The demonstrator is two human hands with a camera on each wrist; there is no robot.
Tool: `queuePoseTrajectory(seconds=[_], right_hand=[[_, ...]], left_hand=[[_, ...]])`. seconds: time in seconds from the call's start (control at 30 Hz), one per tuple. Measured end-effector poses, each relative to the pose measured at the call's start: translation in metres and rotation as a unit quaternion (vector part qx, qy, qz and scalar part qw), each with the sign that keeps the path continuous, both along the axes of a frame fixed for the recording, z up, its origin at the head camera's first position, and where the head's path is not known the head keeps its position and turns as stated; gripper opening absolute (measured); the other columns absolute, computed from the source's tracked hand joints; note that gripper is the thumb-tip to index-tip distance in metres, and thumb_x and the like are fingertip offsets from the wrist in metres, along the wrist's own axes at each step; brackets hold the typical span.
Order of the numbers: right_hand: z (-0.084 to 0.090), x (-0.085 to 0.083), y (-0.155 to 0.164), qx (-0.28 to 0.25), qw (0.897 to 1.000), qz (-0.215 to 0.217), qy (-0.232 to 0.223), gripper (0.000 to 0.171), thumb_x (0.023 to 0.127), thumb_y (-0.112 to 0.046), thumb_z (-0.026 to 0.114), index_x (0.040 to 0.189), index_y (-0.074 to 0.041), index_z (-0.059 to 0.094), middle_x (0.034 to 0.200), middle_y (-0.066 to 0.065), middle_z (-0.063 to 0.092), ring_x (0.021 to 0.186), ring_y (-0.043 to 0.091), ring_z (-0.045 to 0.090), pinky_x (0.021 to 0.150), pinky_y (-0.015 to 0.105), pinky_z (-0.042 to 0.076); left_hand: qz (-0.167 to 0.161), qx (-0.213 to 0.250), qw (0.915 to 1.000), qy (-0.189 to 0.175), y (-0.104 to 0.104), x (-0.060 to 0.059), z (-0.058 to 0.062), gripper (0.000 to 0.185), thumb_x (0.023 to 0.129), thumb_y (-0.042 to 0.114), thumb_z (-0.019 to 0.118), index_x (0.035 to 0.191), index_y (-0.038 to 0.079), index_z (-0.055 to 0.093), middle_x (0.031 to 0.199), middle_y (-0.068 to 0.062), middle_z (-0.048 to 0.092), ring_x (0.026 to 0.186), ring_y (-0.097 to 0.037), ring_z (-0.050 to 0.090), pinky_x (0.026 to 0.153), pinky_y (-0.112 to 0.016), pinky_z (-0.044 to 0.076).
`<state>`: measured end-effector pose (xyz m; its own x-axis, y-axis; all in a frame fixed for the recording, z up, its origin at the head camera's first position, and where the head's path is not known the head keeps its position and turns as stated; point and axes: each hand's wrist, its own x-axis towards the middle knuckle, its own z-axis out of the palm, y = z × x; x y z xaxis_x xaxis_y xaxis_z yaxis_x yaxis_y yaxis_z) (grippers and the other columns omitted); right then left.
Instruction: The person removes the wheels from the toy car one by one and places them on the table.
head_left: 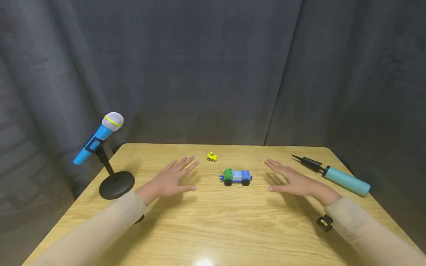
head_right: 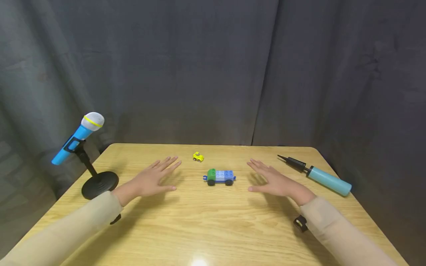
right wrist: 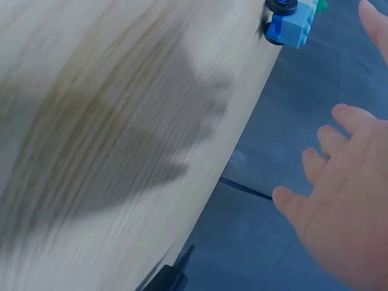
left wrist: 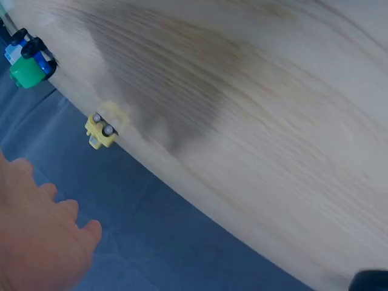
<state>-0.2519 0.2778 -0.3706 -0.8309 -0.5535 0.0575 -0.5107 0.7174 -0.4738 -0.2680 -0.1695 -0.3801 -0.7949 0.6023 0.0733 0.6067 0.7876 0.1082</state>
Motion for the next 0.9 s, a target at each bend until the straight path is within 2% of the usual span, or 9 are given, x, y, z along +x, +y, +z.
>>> queuePoseTrajectory(seconds=[0.1,0.23,0.43,0.57,0.67,0.73,0.9], right_hand=[[0.002,-0.003,-0.002,-0.026,0.999,0.004,-0.031,0.092,0.089,-0.044,0.067,0.157,-0.017,0.012,0.163,0.015,0.004,0.147,0.045,0.006,0.11,0.071,0.011],[0.0,-0.007,-0.006,-0.05,0.997,0.003,-0.059,0.092,0.089,-0.041,0.068,0.157,-0.016,0.011,0.163,0.015,0.004,0.147,0.044,0.008,0.111,0.068,0.016],[-0.006,-0.012,-0.013,-0.056,0.996,-0.01,-0.071,0.091,0.088,-0.039,0.07,0.157,-0.019,0.014,0.162,0.014,0.012,0.146,0.043,0.016,0.11,0.067,0.021],[-0.008,-0.017,-0.02,-0.068,0.995,-0.022,-0.064,0.087,0.089,-0.036,0.07,0.156,-0.016,0.018,0.16,0.018,0.019,0.144,0.044,0.02,0.11,0.068,0.022],[-0.011,-0.023,-0.025,-0.093,0.994,-0.02,-0.055,0.081,0.09,-0.03,0.069,0.154,-0.009,0.024,0.158,0.021,0.023,0.143,0.046,0.021,0.111,0.066,0.022],[-0.013,-0.027,-0.027,-0.117,0.991,-0.014,-0.065,0.079,0.09,-0.026,0.069,0.152,-0.005,0.026,0.157,0.022,0.025,0.143,0.045,0.022,0.112,0.064,0.022],[-0.015,-0.035,-0.032,-0.174,0.974,-0.019,-0.144,0.079,0.091,-0.022,0.069,0.152,0.0,0.024,0.157,0.023,0.024,0.143,0.044,0.025,0.112,0.058,0.028]], left_hand=[[-0.003,0.024,0.9996,-0.015,0.007,-0.002,0.0,0.088,0.089,0.065,0.052,0.156,0.034,0.003,0.164,0.003,-0.001,0.15,-0.029,0.009,0.119,-0.055,0.016],[-0.008,0.074,0.9957,-0.055,0.016,-0.006,-0.001,0.092,0.087,0.056,0.063,0.156,0.033,0.005,0.164,0.0,0.001,0.15,-0.032,0.012,0.116,-0.056,0.022],[-0.015,0.151,0.9783,-0.141,0.032,-0.012,-0.005,0.098,0.084,0.043,0.073,0.157,0.023,0.011,0.164,-0.006,0.008,0.149,-0.031,0.014,0.116,-0.054,0.024],[-0.01,0.18,0.9691,-0.168,0.042,-0.017,-0.008,0.097,0.082,0.039,0.076,0.156,0.018,0.016,0.162,-0.009,0.018,0.148,-0.031,0.02,0.118,-0.05,0.021],[0.002,0.197,0.9619,-0.19,0.051,-0.019,-0.011,0.095,0.082,0.037,0.076,0.156,0.017,0.02,0.161,-0.01,0.021,0.147,-0.031,0.021,0.118,-0.049,0.021],[0.011,0.21,0.9568,-0.201,0.057,-0.02,-0.011,0.092,0.083,0.035,0.077,0.155,0.015,0.022,0.16,-0.01,0.023,0.147,-0.031,0.022,0.118,-0.049,0.021],[0.014,0.248,0.9423,-0.224,0.075,-0.023,-0.015,0.087,0.085,0.028,0.076,0.153,0.01,0.026,0.159,-0.01,0.027,0.145,-0.032,0.026,0.117,-0.049,0.026]])
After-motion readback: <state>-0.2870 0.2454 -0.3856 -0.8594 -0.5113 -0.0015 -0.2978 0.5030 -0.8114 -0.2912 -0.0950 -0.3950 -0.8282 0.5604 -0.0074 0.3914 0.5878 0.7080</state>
